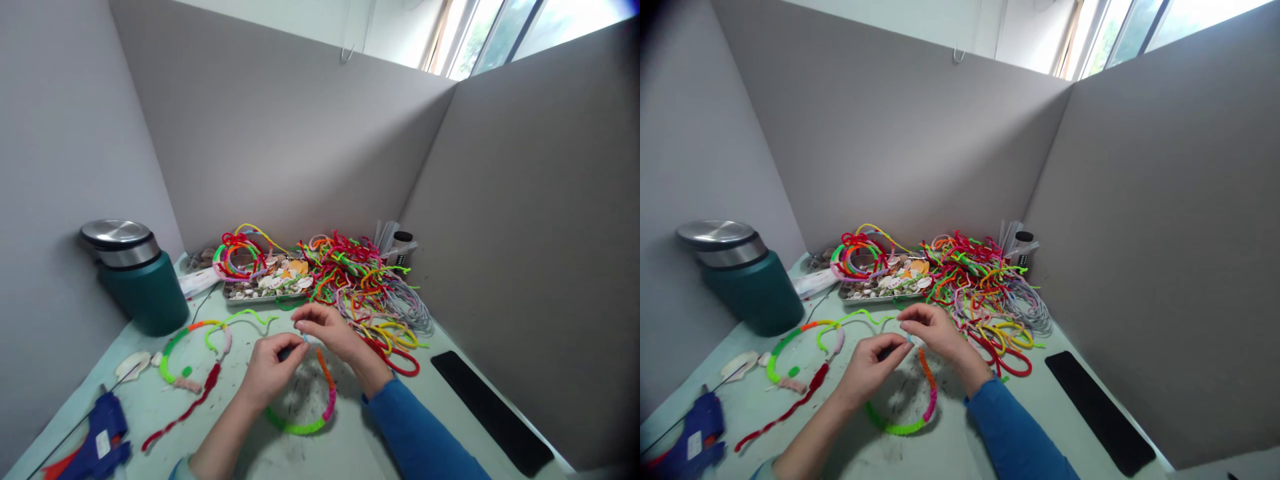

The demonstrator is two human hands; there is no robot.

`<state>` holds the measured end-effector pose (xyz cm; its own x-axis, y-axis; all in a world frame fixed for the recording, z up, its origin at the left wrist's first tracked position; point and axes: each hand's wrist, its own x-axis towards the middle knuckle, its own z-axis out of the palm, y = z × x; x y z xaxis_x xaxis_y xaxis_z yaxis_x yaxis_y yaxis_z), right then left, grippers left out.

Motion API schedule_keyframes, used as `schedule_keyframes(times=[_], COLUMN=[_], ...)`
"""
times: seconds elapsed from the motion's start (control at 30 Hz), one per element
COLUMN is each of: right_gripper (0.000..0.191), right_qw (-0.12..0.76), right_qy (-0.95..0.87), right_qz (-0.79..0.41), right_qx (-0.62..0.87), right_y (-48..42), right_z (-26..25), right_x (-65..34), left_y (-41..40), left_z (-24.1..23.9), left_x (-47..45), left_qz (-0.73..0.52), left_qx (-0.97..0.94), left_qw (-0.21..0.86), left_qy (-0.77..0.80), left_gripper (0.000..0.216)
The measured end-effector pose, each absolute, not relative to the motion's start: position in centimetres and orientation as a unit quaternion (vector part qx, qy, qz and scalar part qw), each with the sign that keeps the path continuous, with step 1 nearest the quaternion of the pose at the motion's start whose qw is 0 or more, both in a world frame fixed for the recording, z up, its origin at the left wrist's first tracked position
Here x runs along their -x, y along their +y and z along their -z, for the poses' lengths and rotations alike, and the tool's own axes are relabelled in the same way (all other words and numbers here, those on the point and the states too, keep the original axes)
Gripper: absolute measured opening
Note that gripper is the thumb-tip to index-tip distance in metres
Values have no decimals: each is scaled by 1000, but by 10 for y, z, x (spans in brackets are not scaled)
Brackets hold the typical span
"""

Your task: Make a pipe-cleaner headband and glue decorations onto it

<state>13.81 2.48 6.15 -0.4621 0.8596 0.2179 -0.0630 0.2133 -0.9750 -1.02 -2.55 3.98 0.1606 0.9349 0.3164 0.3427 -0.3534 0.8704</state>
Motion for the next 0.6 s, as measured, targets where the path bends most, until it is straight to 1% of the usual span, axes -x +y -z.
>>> schedule_keyframes(times=[0.03,0.07,0.3,0.4,0.6], right_gripper=[17,16,18,19,25], right_qw=[412,405,368,363,355], right_qy=[-666,-672,-674,-683,-676], right_qz=[-538,-530,-547,-539,-536], right_qx=[311,321,334,332,361], right_y=[26,27,32,33,34], right_z=[-61,-61,-52,-48,-49], right_x=[-139,-140,-144,-144,-145], left_y=[-26,-26,-24,-23,-21], left_z=[-40,-40,-39,-37,-34], left_x=[10,11,13,14,15], left_qz=[-453,-455,-490,-506,-517], left_qx=[-687,-685,-643,-633,-621], left_qw=[328,327,332,332,352], left_qy=[465,466,485,482,473], left_gripper=[23,23,20,24,23])
